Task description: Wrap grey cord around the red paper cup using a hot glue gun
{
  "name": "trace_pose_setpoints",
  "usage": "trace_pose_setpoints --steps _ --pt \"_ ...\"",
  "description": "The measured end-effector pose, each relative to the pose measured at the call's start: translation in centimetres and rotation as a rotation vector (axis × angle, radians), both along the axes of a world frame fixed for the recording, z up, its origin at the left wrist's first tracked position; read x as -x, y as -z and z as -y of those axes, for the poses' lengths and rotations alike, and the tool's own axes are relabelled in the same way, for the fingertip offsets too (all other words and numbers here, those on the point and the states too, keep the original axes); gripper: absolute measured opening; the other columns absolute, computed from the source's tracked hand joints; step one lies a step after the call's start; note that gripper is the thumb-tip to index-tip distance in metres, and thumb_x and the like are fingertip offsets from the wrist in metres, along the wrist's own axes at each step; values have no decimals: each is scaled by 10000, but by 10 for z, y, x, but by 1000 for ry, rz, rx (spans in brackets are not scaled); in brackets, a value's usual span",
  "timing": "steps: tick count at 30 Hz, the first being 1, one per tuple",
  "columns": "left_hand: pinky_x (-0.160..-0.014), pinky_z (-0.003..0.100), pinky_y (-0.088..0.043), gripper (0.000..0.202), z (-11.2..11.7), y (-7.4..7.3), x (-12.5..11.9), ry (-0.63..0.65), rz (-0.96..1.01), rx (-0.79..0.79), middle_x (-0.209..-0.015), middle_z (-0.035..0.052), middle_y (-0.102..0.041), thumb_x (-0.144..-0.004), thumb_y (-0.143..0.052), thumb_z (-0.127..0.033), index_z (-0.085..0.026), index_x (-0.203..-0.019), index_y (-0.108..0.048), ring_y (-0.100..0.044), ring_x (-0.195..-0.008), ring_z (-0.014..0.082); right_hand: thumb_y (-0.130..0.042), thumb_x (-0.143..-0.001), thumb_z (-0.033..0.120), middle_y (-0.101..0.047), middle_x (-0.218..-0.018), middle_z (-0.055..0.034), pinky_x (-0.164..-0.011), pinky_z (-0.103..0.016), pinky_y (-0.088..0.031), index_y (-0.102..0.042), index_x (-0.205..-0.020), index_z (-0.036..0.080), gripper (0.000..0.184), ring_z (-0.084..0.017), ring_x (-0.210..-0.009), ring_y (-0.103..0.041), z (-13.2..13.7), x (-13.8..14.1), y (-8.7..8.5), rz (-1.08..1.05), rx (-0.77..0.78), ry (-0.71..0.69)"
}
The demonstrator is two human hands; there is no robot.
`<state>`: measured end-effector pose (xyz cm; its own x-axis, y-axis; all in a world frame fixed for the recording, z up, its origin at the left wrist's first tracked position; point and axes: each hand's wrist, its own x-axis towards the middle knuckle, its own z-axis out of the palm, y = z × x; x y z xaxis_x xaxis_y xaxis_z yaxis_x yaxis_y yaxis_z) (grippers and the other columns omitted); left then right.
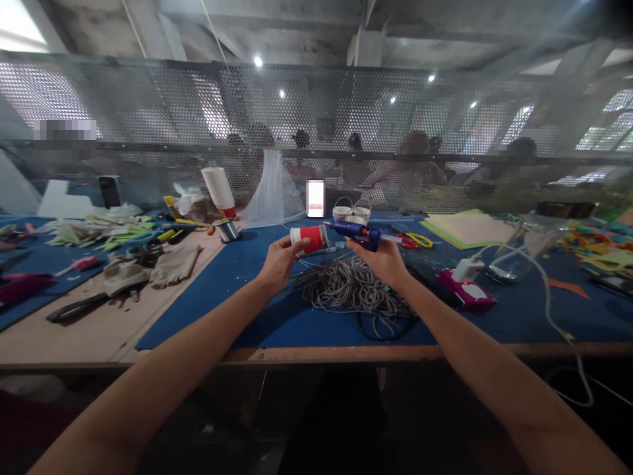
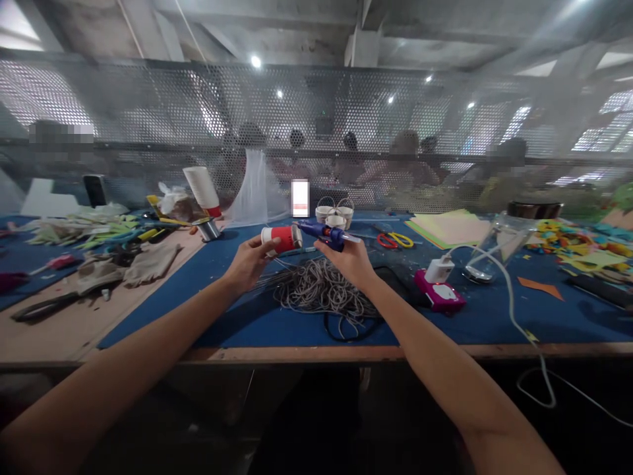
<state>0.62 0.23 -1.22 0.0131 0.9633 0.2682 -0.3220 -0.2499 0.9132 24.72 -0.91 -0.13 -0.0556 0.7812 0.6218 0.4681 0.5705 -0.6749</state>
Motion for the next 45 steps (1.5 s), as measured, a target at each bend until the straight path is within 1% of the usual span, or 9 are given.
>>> trace_pose_setpoints --steps 2,5,11,15,19,22,33,37,45 --pt "-779 309 -499 382 -1 0 0 -16 -21 -15 -915 74 -752 -645 -874 -373 -150 -939 -776 -654 -808 178 -704 -810 538 -782 -1041 -47 -966 -439 -539 -765 -1049 234 391 -282 -1022 -707 -2 2 3 -1 11 -30" --pt "-781 304 -493 398 0 0 1 -36 -47 -35 -899 64 -751 -641 -875 -392 -154 -946 -778 -647 -807 177 -690 -827 553 -779 -1068 -44 -973 -430 -534 -766 -1078 239 409 -279 -1031 -703 -1 2 3 57 -5 -21" --pt "-820 316 -500 375 0 0 1 -67 -53 -67 -905 64 -755 -666 -862 -391 -151 -943 -783 -654 -822 182 -670 -846 587 -790 -988 -68 -921 -432 -535 -773 -1028 207 434 -310 -987 -719 1 -1 3 156 -16 11" --pt "-864 342 -515 371 0 1 1 -78 -60 -90 -975 83 -761 -698 -844 -381 -148 -980 -784 -673 -867 199 -680 -840 579 -788 -1021 -61 -926 -423 -538 -765 -1058 222 427 -301 -1011 -715 -3 -1 7 155 4 4" --pt "-885 355 -520 359 2 0 0 -88 -73 -107 -974 83 -764 -697 -843 -371 -152 -975 -789 -678 -872 204 -677 -838 596 -776 -1103 -53 -983 -446 -523 -754 -1097 248 441 -308 -1105 -691 -5 -1 9 153 10 -3" --pt "-899 367 -517 345 3 0 0 -84 -82 -121 -961 79 -764 -711 -834 -370 -156 -978 -790 -677 -867 203 -665 -847 606 -772 -1123 -61 -996 -454 -517 -747 -1116 249 455 -310 -1117 -688 -6 -2 10 175 -4 2" --pt "-890 360 -521 374 4 -1 0 -89 -99 -111 -953 81 -764 -711 -837 -394 -149 -989 -787 -673 -860 204 -669 -842 613 -773 -1115 -61 -982 -473 -525 -751 -1105 257 450 -327 -1103 -692 -6 -4 9 196 -1 30" --pt "-895 379 -530 400 3 0 1 -87 -119 -117 -976 86 -764 -714 -830 -414 -149 -1009 -780 -679 -891 223 -664 -842 617 -779 -1088 -53 -980 -455 -528 -756 -1077 253 443 -313 -1095 -695 -7 -4 10 179 6 19" --pt "-890 356 -523 370 4 -1 0 -87 -109 -125 -963 77 -764 -723 -822 -393 -148 -998 -785 -680 -870 207 -671 -844 577 -781 -1078 -53 -965 -437 -530 -761 -1083 250 416 -307 -1075 -703 -8 -4 9 205 -9 29"
